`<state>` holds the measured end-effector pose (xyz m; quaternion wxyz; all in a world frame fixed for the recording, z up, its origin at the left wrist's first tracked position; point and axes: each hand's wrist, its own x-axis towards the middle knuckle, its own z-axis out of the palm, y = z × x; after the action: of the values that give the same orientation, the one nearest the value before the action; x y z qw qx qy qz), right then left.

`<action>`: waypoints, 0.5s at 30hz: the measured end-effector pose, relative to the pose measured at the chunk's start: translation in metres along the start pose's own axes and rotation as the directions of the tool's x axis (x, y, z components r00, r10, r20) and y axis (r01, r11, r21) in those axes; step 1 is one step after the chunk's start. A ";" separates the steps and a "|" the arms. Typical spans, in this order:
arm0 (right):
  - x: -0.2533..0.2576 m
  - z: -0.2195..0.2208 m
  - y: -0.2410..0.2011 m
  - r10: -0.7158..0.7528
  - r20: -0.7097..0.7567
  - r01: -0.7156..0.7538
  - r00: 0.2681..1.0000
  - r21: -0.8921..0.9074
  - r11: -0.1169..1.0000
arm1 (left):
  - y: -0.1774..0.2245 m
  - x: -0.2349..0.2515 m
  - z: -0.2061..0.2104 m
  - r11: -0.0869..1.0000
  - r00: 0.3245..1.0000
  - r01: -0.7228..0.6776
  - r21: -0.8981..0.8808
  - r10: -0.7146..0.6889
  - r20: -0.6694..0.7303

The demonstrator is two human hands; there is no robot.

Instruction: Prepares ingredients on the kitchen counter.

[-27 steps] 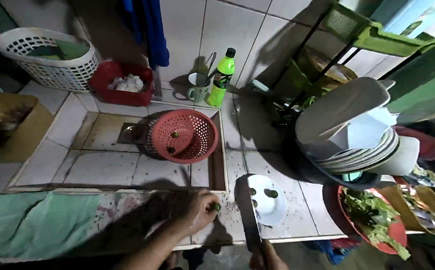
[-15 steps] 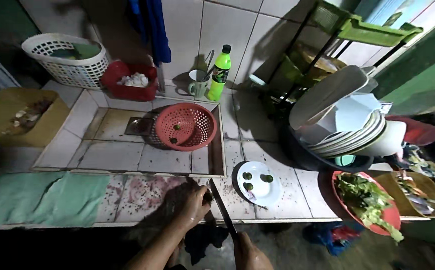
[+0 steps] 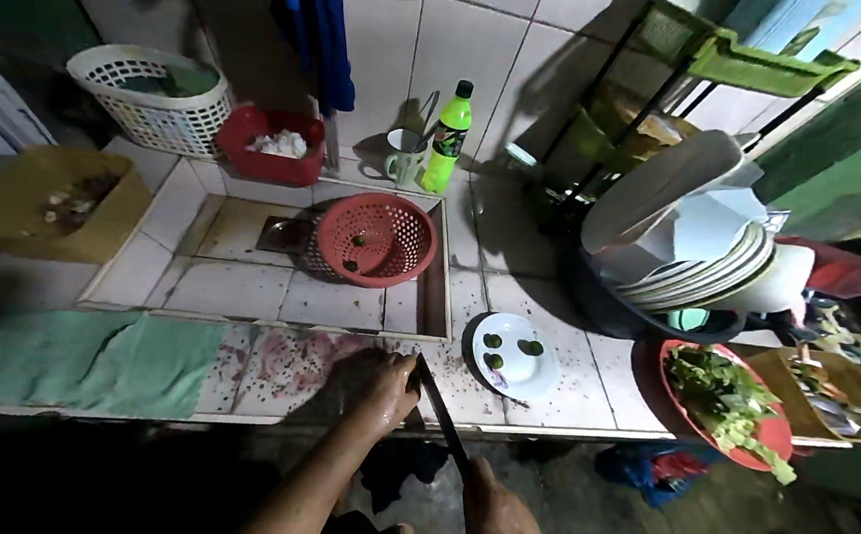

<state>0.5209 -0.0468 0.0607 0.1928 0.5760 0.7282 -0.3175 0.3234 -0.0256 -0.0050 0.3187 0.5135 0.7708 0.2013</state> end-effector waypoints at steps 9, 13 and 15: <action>0.025 -0.016 -0.038 0.047 0.110 -0.033 0.993 -0.127 0.991 | -0.007 0.005 0.004 0.999 1.000 -0.025 -0.030 0.025 0.002; 0.049 -0.023 -0.063 0.007 0.086 0.008 0.996 -0.175 0.984 | -0.003 0.005 -0.003 1.000 0.999 0.010 -0.020 -0.009 0.052; 0.061 -0.025 -0.073 -0.016 0.085 0.031 0.996 -0.184 0.983 | -0.002 0.003 -0.005 1.000 0.998 0.001 -0.006 -0.001 0.059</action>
<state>0.4363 0.0046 0.0571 0.2716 0.5333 0.7527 -0.2745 0.3173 -0.0236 -0.0037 0.3429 0.5179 0.7608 0.1884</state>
